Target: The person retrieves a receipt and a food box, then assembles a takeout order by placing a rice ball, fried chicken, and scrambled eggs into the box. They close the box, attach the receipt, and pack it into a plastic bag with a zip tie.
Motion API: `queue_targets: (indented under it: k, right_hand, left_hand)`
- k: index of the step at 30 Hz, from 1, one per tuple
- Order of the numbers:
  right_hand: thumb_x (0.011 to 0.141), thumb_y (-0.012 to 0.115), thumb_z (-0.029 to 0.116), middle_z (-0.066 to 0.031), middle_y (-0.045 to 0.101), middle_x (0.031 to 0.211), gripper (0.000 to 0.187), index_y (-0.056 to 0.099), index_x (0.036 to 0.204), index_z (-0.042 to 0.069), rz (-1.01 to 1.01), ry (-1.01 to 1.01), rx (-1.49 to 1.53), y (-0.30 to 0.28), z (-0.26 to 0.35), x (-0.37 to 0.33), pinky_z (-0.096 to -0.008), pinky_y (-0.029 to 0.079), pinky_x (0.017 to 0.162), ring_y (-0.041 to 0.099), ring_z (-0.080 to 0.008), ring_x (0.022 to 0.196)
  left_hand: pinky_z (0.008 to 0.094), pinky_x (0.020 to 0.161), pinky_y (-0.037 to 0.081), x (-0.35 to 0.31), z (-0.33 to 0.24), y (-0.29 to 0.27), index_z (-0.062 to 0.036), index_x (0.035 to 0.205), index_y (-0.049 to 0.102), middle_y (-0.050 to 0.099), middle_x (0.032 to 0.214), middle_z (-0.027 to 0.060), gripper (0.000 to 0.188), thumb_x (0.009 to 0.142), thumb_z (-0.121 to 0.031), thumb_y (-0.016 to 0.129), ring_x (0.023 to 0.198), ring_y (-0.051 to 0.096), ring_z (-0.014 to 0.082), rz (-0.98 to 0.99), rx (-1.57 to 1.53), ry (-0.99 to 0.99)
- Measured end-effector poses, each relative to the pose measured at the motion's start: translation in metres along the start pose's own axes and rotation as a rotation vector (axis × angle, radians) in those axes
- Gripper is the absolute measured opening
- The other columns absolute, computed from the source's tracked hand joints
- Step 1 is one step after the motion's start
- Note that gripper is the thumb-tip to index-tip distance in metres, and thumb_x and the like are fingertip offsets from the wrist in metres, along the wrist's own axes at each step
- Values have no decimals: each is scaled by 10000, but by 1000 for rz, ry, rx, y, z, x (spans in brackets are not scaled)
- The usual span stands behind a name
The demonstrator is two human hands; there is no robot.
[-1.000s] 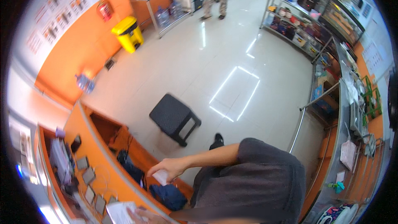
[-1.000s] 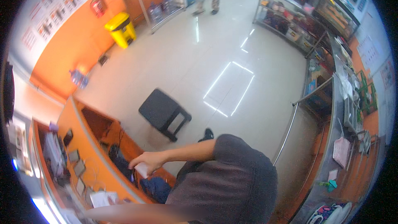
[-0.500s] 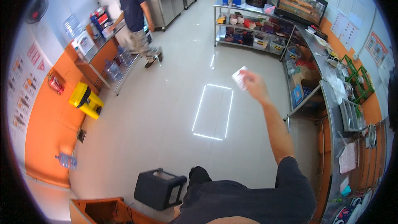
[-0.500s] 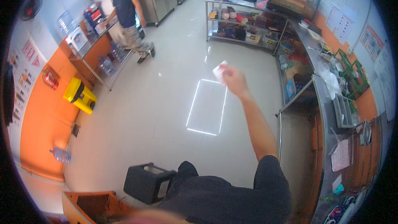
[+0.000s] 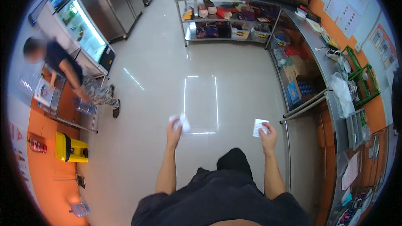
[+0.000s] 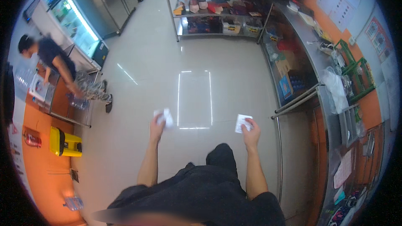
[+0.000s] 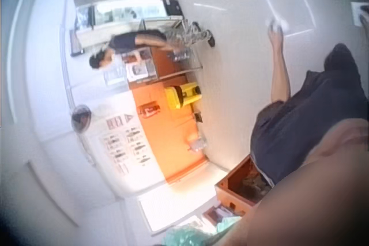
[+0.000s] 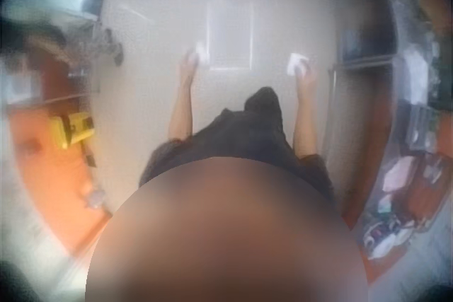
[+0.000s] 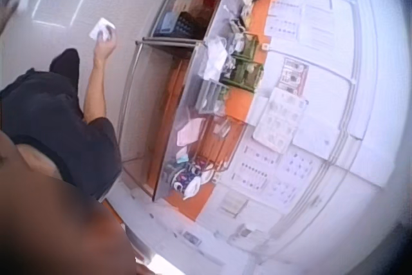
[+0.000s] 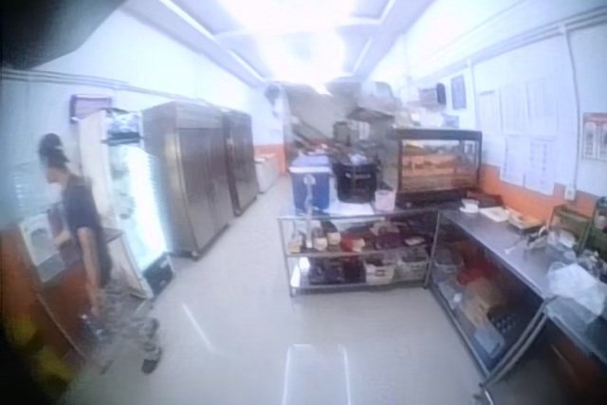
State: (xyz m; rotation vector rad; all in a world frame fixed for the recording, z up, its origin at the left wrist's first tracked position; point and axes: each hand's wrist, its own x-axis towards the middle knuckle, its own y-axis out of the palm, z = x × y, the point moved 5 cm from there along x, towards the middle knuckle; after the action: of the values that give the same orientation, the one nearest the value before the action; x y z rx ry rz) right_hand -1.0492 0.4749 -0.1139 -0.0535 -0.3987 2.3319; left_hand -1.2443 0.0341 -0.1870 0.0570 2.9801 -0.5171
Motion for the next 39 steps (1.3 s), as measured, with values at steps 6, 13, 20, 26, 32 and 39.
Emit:
queue_targets:
  k: [6, 13, 20, 26, 32, 39]
  right_hand:
    - [846, 705, -87, -123, 668, 1230, 402, 653, 1239, -18, -341, 178, 91, -106, -80, 164, -347, 488, 1023, 630, -222, 1145]
    - [897, 686, -89, -109, 651, 1236, 359, 654, 1248, -22, -218, 19, 303, -49, -2, 431, -324, 487, 1020, 612, -189, 1158]
    - [956, 681, 24, -77, 642, 1169, 198, 721, 1143, -29, 80, -317, 358, 76, 141, 665, -305, 468, 989, 608, -182, 1132]
    - [844, 801, 13, -94, 623, 1187, 317, 718, 1149, -9, 145, -394, 320, 113, 194, 854, -307, 508, 963, 619, -198, 1129]
    - [775, 833, 23, -123, 677, 1064, 337, 734, 1096, -2, -44, -391, 109, 72, 178, 1013, -324, 530, 886, 677, -229, 1022]
    - [816, 809, 32, -122, 674, 1114, 306, 720, 1107, -9, -144, -450, 236, 2, 102, 1208, -314, 511, 905, 657, -222, 1046]
  left_hand:
    - [348, 1038, 475, 211, -314, 180, -27, 1436, 549, 615, 1352, 120, 573, 884, -48, 703, 1194, 597, 213, 244, -389, 565]
    - [351, 1122, 418, 319, -485, 306, -23, 1542, 414, 509, 1463, 142, 771, 846, 6, 744, 1324, 519, 219, 428, -479, 657]
    - [381, 1106, 448, 476, -542, 437, -6, 1563, 360, 480, 1487, 159, 835, 825, 14, 752, 1323, 529, 240, 488, -460, 756]
    - [350, 1091, 432, 621, -612, 583, -15, 1549, 398, 477, 1411, 141, 842, 793, 9, 767, 1313, 508, 236, 647, -493, 774]
    - [314, 993, 489, 737, -715, 718, 5, 1380, 560, 579, 1283, 106, 521, 893, -10, 742, 1162, 589, 171, 660, -589, 799]
    - [246, 815, 527, 842, -855, 890, -21, 1180, 671, 693, 1091, 47, 281, 915, -47, 761, 950, 652, 98, 543, -418, 1112]
